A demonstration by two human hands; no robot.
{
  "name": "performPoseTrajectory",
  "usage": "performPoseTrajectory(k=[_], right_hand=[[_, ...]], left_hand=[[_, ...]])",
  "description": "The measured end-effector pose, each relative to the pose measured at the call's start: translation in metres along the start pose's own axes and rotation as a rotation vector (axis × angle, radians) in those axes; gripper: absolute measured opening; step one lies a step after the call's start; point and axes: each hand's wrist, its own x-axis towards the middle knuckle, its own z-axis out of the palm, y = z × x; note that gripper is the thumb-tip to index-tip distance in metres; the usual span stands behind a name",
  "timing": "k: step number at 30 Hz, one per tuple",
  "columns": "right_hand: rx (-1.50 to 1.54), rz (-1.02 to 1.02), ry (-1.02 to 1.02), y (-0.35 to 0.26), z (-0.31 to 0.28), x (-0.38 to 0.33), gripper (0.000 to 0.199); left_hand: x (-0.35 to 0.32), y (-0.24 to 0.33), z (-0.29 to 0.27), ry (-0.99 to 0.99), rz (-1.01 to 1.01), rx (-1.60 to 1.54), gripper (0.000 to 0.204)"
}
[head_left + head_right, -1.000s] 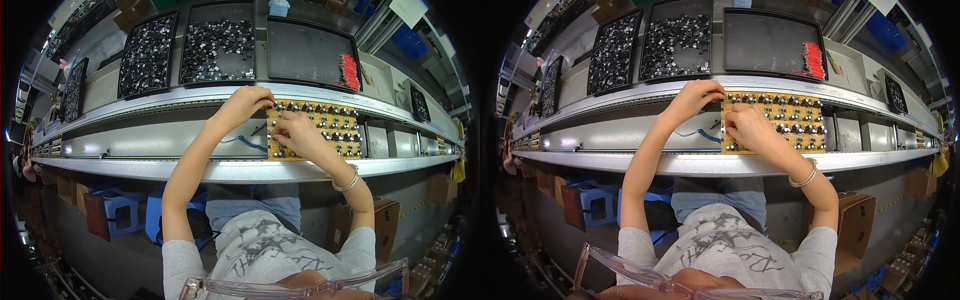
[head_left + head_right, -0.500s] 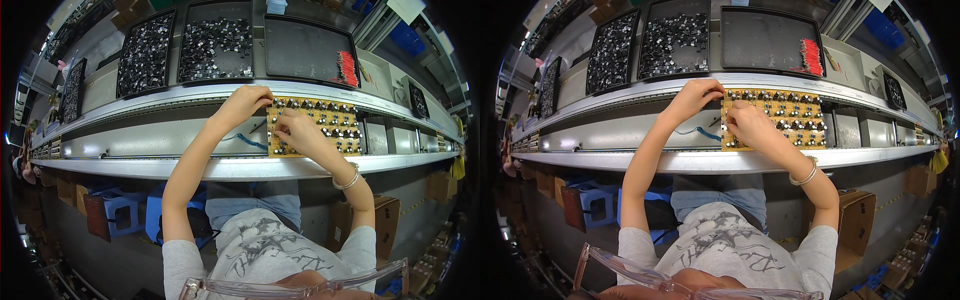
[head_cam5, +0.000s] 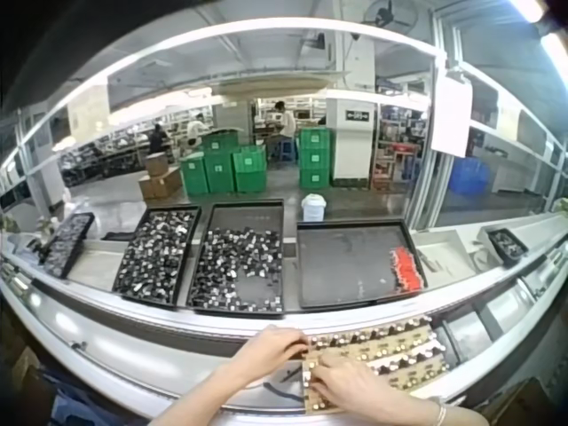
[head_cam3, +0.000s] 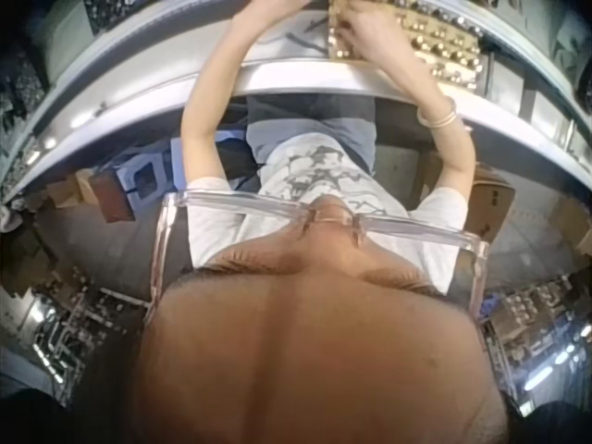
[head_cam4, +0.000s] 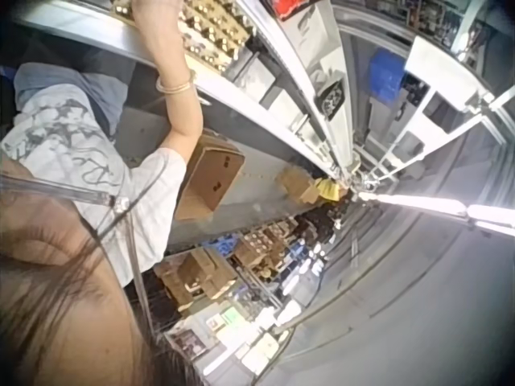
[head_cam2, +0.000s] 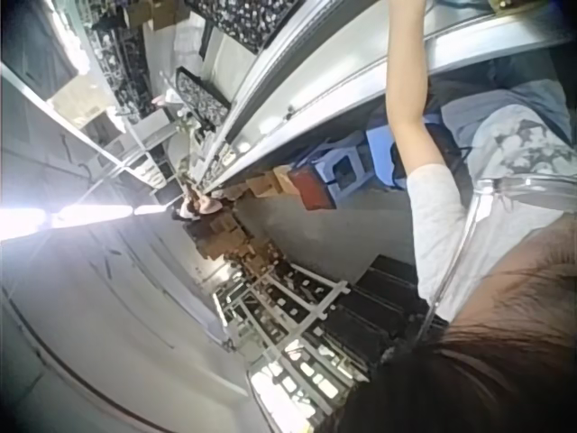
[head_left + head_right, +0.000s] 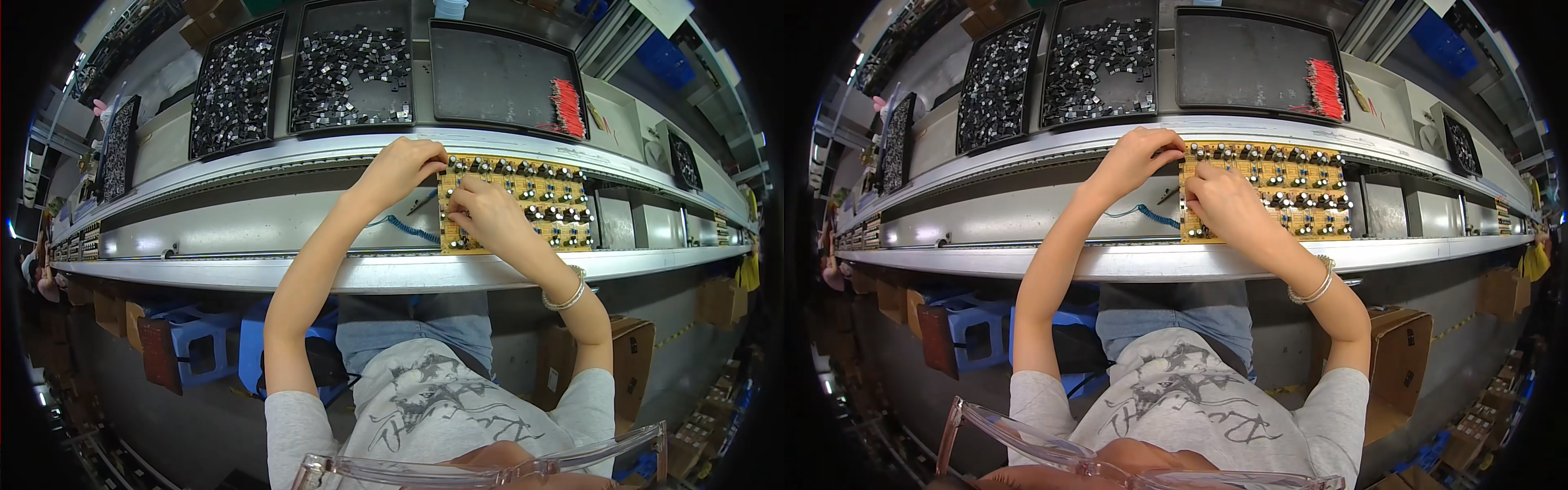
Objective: Assembling small electronic components onto a circuit board at a manual production station.
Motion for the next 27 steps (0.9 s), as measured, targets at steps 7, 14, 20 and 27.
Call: performPoseTrajectory(k=[7,14,20,27], right_hand=[[0.142,0.099,0.204,0.001,-0.029,-0.024,0.027],[0.215,0.206,0.383,0.018,-0.043,-0.059,0.018],[0.231,0.266,0.418,0.023,-0.048,-0.077,0.015],[0.234,0.293,0.478,0.035,-0.05,-0.093,0.015]], left_hand=[[-0.002,0.003,0.013,0.011,0.028,0.121,0.008],[0.005,-0.003,0.024,0.103,0.105,0.254,0.008],[0.005,-0.002,0.025,0.083,0.141,0.338,0.008],[0.008,-0.001,0.028,0.113,0.169,0.322,0.007]])
